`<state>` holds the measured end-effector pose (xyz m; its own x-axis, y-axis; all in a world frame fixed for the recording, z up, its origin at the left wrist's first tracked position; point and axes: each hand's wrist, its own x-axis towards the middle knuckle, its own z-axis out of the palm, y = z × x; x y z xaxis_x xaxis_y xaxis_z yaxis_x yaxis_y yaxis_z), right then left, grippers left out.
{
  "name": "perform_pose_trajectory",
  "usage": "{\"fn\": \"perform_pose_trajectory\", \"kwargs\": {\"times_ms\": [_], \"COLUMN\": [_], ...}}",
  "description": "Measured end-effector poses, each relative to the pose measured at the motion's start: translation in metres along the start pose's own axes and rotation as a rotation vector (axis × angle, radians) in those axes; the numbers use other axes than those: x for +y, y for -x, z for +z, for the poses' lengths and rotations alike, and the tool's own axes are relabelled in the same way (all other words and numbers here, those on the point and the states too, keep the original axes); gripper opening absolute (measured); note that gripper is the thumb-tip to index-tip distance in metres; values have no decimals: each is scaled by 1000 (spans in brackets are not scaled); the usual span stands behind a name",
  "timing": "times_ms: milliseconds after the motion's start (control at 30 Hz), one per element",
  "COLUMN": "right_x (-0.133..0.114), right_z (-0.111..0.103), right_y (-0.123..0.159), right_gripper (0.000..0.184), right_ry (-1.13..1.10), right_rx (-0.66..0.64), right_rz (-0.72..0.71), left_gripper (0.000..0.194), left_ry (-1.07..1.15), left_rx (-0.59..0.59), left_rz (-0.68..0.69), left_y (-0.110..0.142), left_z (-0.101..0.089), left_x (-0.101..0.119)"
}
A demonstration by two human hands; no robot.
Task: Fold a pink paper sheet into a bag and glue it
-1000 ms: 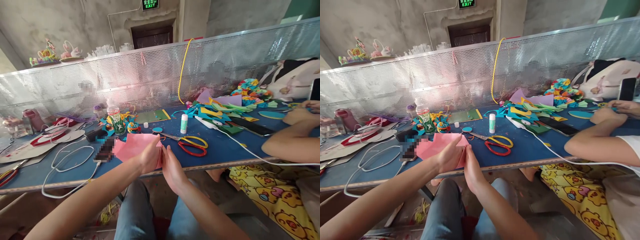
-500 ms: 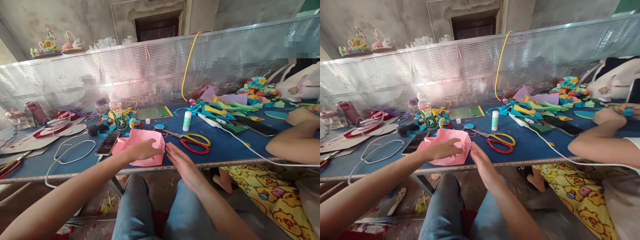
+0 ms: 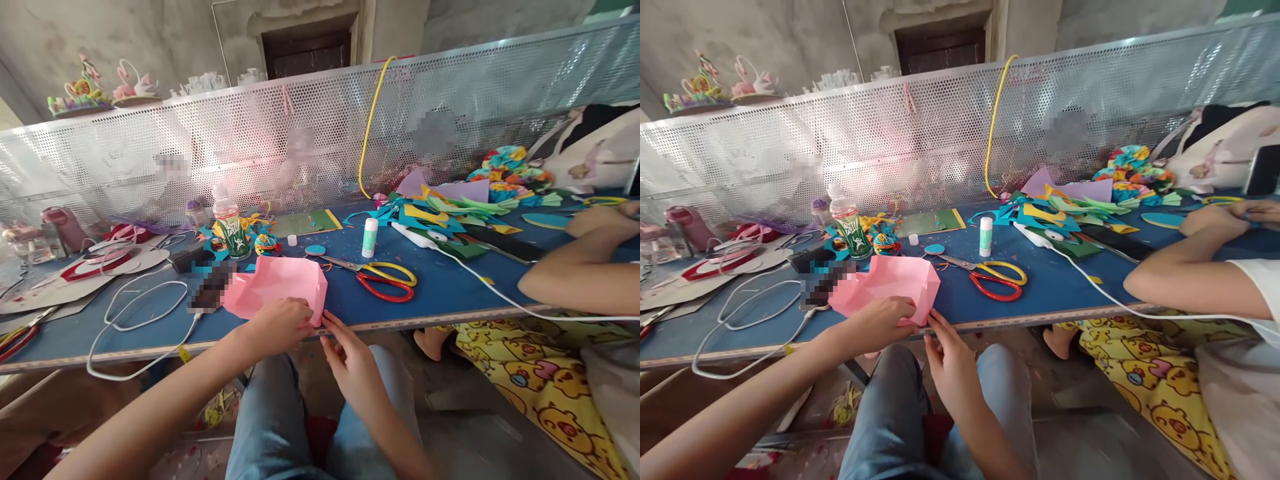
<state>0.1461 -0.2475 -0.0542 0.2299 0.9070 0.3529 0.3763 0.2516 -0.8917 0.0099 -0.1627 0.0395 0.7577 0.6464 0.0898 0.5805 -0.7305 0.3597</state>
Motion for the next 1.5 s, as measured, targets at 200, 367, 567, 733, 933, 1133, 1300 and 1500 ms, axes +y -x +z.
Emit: {"fn": "perform_pose_trajectory", "kwargs": {"times_ms": [200,367,567,733,933,1133,1300,1500], "right_x": [-3,-3,6,10,10,7,8,7], "right_z": [1,2,6,10,10,9,9,10], "right_y": [0,-1,-3,-2,-2,-3,-4,-1], "right_gripper": [29,25,19,17,17,17,18,18], "right_ry": [125,251,297,315,304,287,284,309], "right_rx": [0,16,123,168,161,137,142,161], "right_rz": [-12,-45,-134,-167,-170,-142,-149,-133], "left_gripper": [16,14,11,21,17,16,17,14], "left_ry": [-106,-186,-290,-406,-390,-316,-323,-338], "left_rx": [4,-169,-312,-270,-208,-184,-161,-145], "left_rz": [150,126,184,242,216,211,171,141], "left_y": [-10,-20,-21,-19,-20,-20,-19,-21], "left_z": [-4,-17,-26,-22,-13,-6,-6,-7], "left_x": [3,8,5,3,2,-6,-3,9]}}
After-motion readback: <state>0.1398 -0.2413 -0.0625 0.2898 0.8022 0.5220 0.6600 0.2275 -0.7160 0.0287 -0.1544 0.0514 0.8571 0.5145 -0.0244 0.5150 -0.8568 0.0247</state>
